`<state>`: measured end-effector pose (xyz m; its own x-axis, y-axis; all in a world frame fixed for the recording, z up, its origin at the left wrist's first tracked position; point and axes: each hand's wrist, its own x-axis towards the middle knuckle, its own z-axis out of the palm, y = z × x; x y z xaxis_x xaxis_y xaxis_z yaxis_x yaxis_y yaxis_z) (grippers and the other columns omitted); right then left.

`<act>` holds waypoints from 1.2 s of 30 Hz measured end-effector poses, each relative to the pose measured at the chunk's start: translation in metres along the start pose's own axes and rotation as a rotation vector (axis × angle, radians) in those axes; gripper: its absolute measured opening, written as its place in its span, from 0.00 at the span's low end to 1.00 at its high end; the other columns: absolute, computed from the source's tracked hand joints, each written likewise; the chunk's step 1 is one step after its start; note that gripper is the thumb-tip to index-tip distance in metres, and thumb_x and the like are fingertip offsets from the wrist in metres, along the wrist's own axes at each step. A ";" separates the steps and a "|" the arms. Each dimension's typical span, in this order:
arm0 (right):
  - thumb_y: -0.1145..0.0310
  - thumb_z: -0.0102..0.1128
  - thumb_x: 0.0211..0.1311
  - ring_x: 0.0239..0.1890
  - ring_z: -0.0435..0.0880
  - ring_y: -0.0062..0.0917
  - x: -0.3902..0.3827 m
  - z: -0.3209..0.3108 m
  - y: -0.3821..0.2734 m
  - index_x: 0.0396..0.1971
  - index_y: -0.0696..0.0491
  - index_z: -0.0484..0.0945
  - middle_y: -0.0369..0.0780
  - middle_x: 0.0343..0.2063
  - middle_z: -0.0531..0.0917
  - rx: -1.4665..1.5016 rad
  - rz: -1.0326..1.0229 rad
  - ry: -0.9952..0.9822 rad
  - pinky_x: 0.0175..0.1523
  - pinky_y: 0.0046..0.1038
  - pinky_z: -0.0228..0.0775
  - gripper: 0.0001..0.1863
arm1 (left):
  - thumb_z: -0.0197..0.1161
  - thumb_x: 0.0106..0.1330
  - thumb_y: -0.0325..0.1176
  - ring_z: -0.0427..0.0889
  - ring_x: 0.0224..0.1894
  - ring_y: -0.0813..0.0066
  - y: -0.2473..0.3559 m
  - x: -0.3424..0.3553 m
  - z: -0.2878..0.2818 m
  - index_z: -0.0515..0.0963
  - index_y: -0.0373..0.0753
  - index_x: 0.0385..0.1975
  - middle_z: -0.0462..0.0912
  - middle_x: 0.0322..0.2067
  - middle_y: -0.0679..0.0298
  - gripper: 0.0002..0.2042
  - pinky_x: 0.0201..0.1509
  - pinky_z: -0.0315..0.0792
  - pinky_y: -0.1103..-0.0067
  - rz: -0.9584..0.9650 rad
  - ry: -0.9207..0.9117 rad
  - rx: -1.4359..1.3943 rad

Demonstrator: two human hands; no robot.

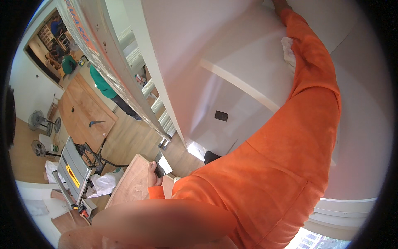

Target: The person applies joint compound to the interior surfaces of a white cabinet using a putty knife. They repeatedly scoop compound from a bucket and spread it onto the cabinet's inner walls and shelves, smoothing the material with the tool.

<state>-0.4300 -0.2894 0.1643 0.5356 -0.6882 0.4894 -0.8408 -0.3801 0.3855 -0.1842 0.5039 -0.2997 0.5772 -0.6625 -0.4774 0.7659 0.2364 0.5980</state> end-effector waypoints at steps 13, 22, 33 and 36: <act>0.87 0.49 0.54 0.62 0.68 0.49 0.014 0.037 0.021 0.73 0.25 0.39 0.54 0.63 0.63 -0.040 -0.076 -0.073 0.66 0.43 0.64 0.53 | 0.56 0.72 0.34 0.79 0.34 0.79 0.000 -0.001 0.000 0.69 0.40 0.35 0.76 0.32 0.69 0.06 0.42 0.76 0.78 0.004 0.011 -0.014; 0.86 0.51 0.55 0.61 0.69 0.51 0.014 0.040 0.028 0.73 0.26 0.38 0.55 0.60 0.65 0.024 -0.116 -0.169 0.64 0.44 0.65 0.53 | 0.57 0.71 0.33 0.79 0.35 0.77 -0.001 0.002 -0.005 0.69 0.40 0.35 0.78 0.33 0.66 0.06 0.41 0.76 0.77 0.011 -0.006 -0.032; 0.85 0.51 0.54 0.51 0.77 0.51 0.035 0.069 0.049 0.73 0.29 0.34 0.57 0.53 0.70 -0.121 -0.233 -0.141 0.58 0.42 0.70 0.54 | 0.57 0.71 0.33 0.79 0.34 0.76 0.002 0.002 -0.003 0.69 0.40 0.35 0.78 0.33 0.66 0.06 0.41 0.76 0.77 0.008 0.006 -0.055; 0.85 0.51 0.54 0.50 0.77 0.52 0.037 0.069 0.050 0.73 0.28 0.34 0.56 0.52 0.71 -0.110 -0.245 -0.180 0.57 0.43 0.71 0.54 | 0.57 0.71 0.33 0.79 0.35 0.76 0.002 0.002 -0.002 0.69 0.40 0.35 0.78 0.33 0.66 0.06 0.42 0.76 0.76 0.008 0.006 -0.042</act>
<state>-0.4579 -0.3768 0.1481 0.6903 -0.6862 0.2294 -0.6696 -0.4858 0.5618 -0.1810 0.5042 -0.3010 0.5851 -0.6561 -0.4766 0.7724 0.2717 0.5741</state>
